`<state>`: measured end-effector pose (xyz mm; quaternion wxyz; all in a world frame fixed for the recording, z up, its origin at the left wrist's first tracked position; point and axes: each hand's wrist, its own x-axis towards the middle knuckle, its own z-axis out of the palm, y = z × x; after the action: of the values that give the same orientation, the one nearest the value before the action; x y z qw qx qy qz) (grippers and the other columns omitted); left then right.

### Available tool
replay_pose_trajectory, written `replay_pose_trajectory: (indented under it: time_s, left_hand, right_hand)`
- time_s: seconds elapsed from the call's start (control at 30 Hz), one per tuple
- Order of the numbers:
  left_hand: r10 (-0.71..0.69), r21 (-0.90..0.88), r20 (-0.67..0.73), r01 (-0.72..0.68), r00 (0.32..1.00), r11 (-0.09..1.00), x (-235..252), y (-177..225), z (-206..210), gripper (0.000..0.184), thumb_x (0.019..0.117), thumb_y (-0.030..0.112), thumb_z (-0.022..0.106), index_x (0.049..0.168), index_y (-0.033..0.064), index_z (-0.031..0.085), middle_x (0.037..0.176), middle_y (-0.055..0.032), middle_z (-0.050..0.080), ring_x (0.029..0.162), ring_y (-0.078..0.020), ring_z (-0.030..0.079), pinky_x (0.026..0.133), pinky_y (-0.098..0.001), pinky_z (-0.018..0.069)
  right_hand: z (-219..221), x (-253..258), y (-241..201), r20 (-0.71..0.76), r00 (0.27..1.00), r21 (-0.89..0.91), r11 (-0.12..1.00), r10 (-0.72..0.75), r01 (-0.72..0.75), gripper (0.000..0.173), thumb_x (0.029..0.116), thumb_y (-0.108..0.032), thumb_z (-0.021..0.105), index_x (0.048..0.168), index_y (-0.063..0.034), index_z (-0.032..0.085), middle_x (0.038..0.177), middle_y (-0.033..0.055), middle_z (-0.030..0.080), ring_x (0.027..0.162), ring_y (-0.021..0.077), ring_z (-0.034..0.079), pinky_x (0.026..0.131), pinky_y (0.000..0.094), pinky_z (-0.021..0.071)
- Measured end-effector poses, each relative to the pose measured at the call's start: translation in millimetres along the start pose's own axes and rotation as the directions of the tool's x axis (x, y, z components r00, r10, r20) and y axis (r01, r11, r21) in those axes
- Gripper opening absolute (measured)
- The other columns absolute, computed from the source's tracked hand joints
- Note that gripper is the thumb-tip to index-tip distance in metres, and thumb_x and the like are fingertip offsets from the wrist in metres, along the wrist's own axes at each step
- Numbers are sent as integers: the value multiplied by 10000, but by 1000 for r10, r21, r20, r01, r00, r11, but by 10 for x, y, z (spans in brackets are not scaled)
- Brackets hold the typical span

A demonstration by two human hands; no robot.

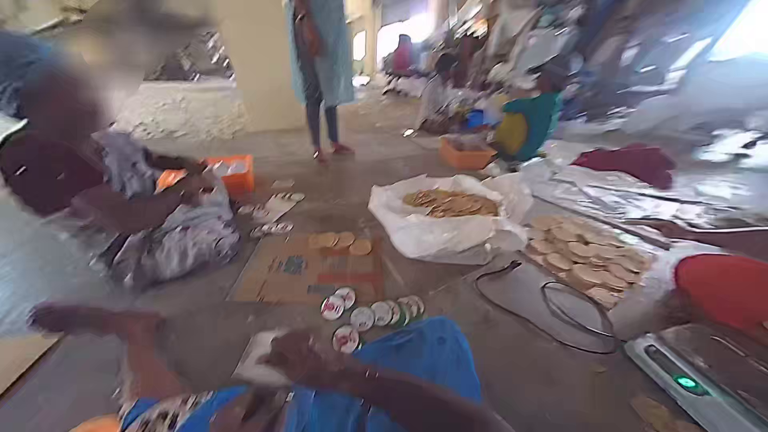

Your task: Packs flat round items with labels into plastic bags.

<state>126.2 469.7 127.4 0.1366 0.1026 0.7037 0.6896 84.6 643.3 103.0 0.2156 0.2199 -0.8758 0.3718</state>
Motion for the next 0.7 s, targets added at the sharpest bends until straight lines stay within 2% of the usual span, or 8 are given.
replay_pose_trajectory:
  time_s: [0.07, 0.13, 0.2, 0.27, 0.37, 0.47, 0.57, 0.7]
  left_hand:
    - [-46, -119, -72, 37, 996, 992, -59, -2, 109, 74, 934, -18, 585, 903, 15, 643, 703, 3, 666, 591, -91, 637, 581, -258, 572]
    - [-49, -250, -91, 25, 995, 968, -61, 12, 130, 117, 939, -18, 584, 860, 47, 640, 691, 10, 663, 568, -67, 617, 559, -225, 550]
    - [-29, -356, -126, -18, 992, 934, -22, 62, 94, 110, 926, -26, 639, 838, 41, 648, 701, -18, 669, 558, -70, 610, 537, -213, 537]
    - [-10, -402, -198, -73, 980, 913, 14, 108, 60, 115, 876, -54, 704, 803, 17, 652, 689, -54, 670, 530, -81, 597, 503, -212, 522]
    - [32, -319, -277, -124, 960, 940, 58, 148, 58, 181, 827, -58, 768, 753, 33, 630, 652, -38, 659, 499, -70, 579, 478, -202, 503]
    - [110, -161, -293, -162, 950, 974, 128, 101, 165, 209, 812, -31, 788, 757, 65, 610, 622, 16, 631, 490, -43, 560, 481, -196, 491]
    - [167, -35, -299, -185, 940, 982, 171, 30, 312, 199, 794, -36, 759, 748, 74, 600, 609, 48, 602, 499, -18, 550, 488, -176, 480]
    - [157, 67, -291, -144, 944, 987, 174, -51, 387, 181, 796, 37, 783, 742, 78, 615, 614, 51, 598, 500, -14, 540, 486, -173, 463]
  right_hand:
    - [73, -33, -14, -122, 992, 69, 997, -8, 17, 231, 984, -149, 617, 861, 9, 732, 790, 136, 720, 729, 255, 721, 661, 440, 587]
    - [38, -2, -48, -142, 986, 71, 994, 91, -81, 198, 975, -145, 634, 929, 14, 741, 866, 146, 736, 799, 261, 730, 733, 443, 598]
    - [-89, 49, -57, -91, 973, 95, 975, 211, -202, 232, 1009, -216, 624, 1064, -12, 718, 1042, 151, 711, 988, 289, 694, 879, 495, 566]
    - [-195, 6, -42, -135, 961, 162, 962, 241, -218, 251, 1029, -240, 594, 1119, -35, 709, 1093, 121, 703, 1032, 251, 667, 897, 475, 545]
    - [-299, -131, -151, -120, 959, 229, 947, 257, -225, 341, 1055, -316, 524, 1133, -43, 712, 1006, 61, 721, 897, 130, 682, 803, 351, 562]
    - [-308, -224, -329, -55, 968, 280, 935, 243, -219, 330, 1022, -335, 586, 1119, -52, 723, 975, 18, 735, 870, 62, 687, 763, 251, 570]
    - [-259, -246, -375, -60, 956, 268, 927, 287, -262, 271, 977, -306, 644, 1044, -62, 742, 902, 11, 725, 781, 52, 665, 684, 226, 552]
    - [-245, -253, -337, -53, 931, 334, 885, 362, -325, 187, 969, -210, 655, 963, -65, 771, 863, -1, 731, 771, 11, 673, 710, 183, 559]
